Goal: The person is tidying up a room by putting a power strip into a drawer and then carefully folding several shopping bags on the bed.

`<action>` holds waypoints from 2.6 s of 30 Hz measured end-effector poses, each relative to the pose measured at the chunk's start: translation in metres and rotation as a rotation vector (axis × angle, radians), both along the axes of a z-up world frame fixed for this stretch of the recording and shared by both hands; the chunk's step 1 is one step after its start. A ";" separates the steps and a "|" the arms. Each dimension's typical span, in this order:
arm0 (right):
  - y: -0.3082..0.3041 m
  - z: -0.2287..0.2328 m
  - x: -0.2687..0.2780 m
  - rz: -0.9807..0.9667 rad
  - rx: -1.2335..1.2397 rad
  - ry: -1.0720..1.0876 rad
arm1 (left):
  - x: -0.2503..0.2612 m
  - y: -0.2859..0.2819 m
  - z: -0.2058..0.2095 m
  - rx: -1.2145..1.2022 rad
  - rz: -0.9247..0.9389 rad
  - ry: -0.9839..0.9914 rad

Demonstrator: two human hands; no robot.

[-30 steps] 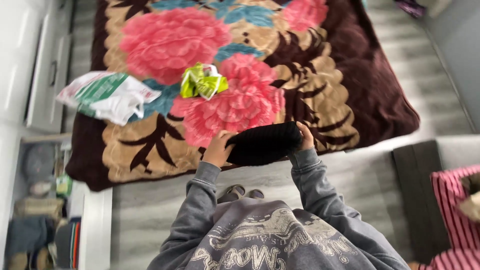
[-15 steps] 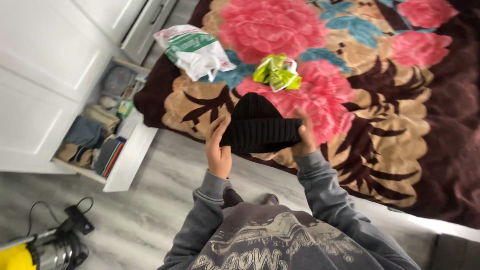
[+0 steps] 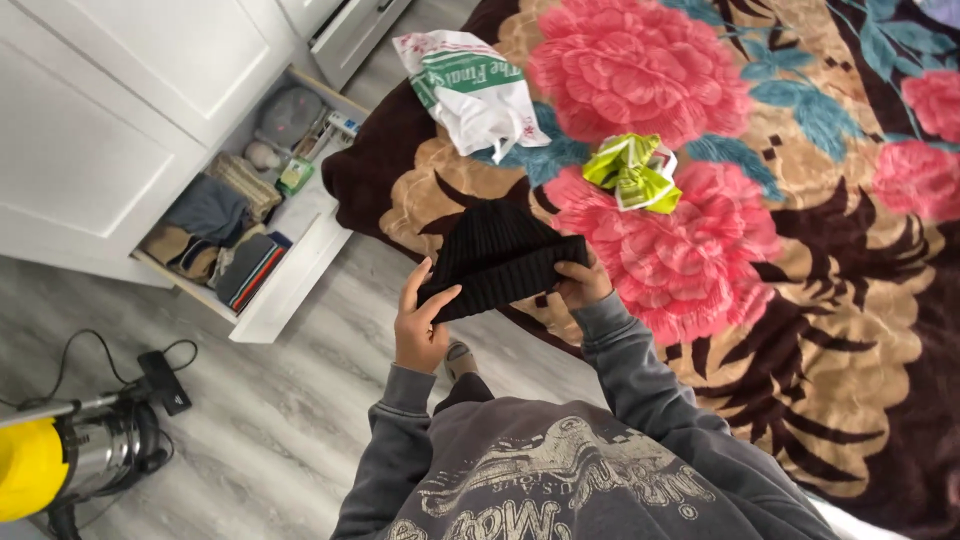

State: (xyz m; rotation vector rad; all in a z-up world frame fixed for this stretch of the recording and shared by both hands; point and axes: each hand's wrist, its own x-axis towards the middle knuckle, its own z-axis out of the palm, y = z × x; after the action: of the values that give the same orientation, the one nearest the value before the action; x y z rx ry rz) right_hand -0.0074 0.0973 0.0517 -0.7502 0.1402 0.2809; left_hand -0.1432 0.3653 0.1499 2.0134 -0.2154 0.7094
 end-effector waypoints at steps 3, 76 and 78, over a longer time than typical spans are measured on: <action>0.028 -0.009 0.029 0.066 0.067 -0.092 | -0.001 0.027 0.013 -0.065 -0.006 0.029; 0.587 -0.177 0.344 1.021 -0.955 -0.031 | 0.200 0.513 -0.254 -1.268 0.345 0.655; 0.611 -0.226 0.358 1.009 -1.008 -0.122 | 0.217 0.538 -0.295 -1.151 0.436 0.729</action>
State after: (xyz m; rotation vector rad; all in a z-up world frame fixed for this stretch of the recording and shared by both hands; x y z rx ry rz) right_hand 0.3506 0.7085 -0.1747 -1.8150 -0.2590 1.1686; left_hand 0.0735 0.9031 -0.1446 1.0532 0.8924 0.1859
